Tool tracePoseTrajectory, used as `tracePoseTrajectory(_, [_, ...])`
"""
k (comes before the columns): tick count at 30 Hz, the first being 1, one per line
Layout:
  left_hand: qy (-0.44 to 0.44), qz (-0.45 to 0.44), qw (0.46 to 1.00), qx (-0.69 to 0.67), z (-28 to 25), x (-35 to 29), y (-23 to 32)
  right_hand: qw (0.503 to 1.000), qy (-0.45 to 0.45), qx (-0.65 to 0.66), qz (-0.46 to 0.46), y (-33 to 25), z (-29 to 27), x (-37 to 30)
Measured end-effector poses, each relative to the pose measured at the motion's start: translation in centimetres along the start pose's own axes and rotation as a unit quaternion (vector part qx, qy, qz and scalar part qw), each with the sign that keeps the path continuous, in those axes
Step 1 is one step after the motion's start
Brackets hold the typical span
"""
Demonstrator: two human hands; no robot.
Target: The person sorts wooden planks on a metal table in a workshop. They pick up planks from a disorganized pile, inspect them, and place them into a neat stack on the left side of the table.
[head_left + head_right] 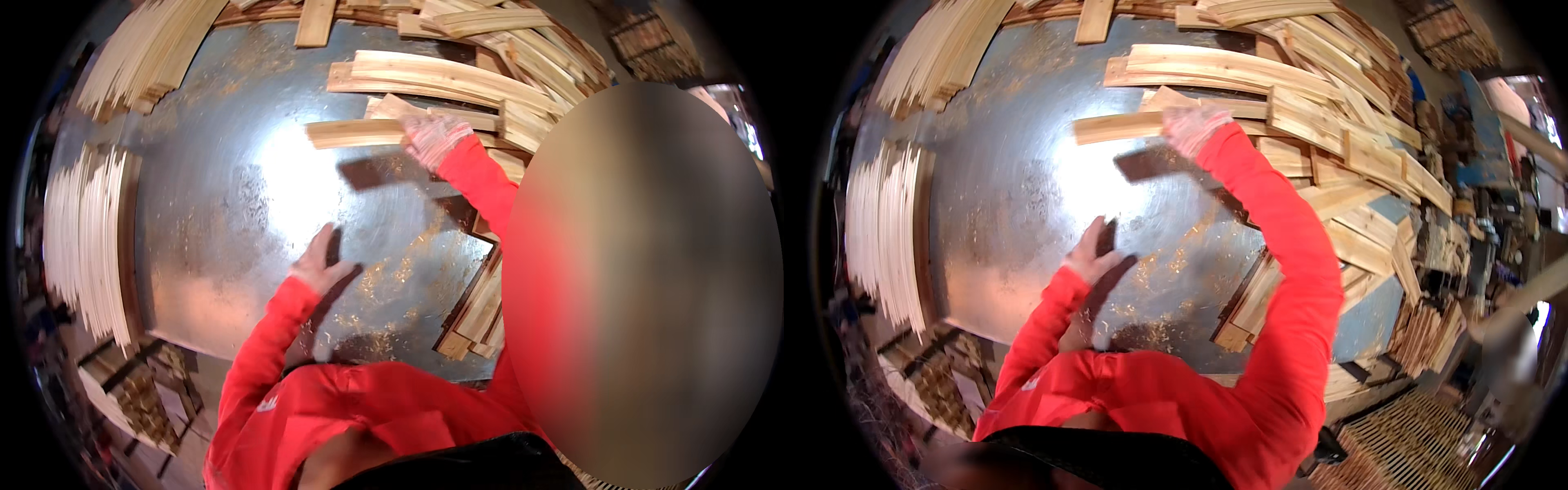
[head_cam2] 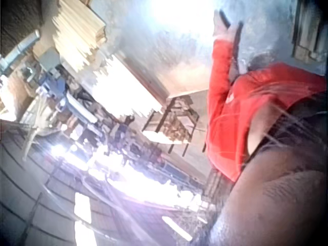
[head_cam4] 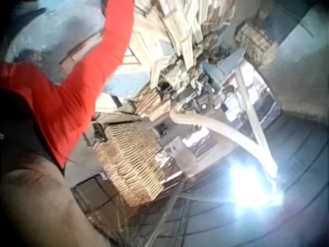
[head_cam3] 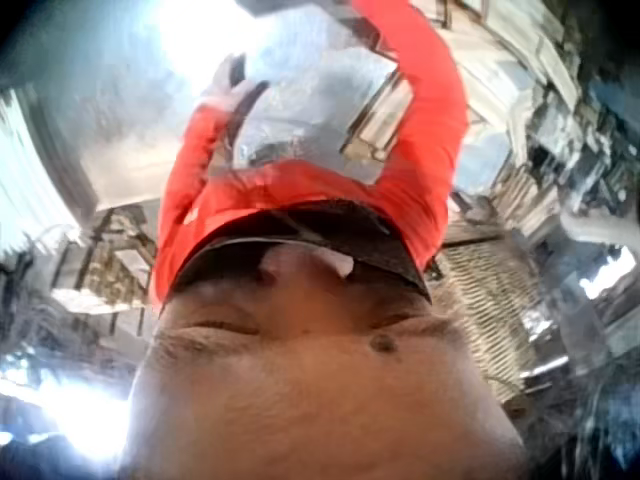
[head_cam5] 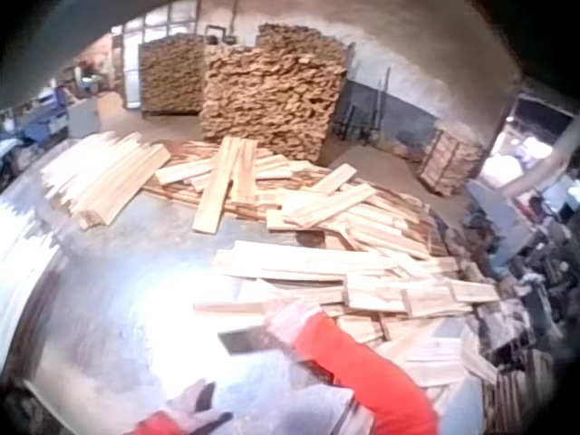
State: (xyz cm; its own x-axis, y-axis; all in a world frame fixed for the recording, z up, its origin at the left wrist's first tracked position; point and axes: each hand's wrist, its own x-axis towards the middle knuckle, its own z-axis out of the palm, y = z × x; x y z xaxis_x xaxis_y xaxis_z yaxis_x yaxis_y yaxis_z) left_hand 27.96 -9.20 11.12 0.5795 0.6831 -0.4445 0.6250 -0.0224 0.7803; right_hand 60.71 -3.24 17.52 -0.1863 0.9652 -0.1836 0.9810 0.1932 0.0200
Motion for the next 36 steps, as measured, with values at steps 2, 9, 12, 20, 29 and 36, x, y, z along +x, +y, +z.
tracePoseTrajectory(2, [0.096,0.107,0.986,-0.089,4.0,4.5,0.1,0.981,0.139,0.056,-0.119,-5.7,-5.5,0.7])
tracePoseTrajectory(9, [0.264,0.043,0.947,-0.181,-0.7,6.8,6.4,0.829,0.127,0.517,-0.172,-3.3,-13.3,9.9])
tracePoseTrajectory(12, [0.262,0.021,0.897,-0.355,-0.9,5.8,0.8,0.996,0.001,0.088,0.006,6.9,-8.0,13.8])
tracePoseTrajectory(20, [0.167,-0.075,0.812,-0.555,1.0,4.8,-10.0,0.925,-0.228,-0.122,0.277,14.5,2.7,9.2])
tracePoseTrajectory(29, [0.200,-0.150,0.763,-0.596,-0.8,0.4,-12.4,0.949,-0.314,0.016,0.032,-1.6,-1.7,8.5])
tracePoseTrajectory(36, [0.312,-0.199,0.834,-0.409,-1.6,-4.0,-13.6,0.908,-0.077,0.373,0.173,-14.7,-0.7,9.0])
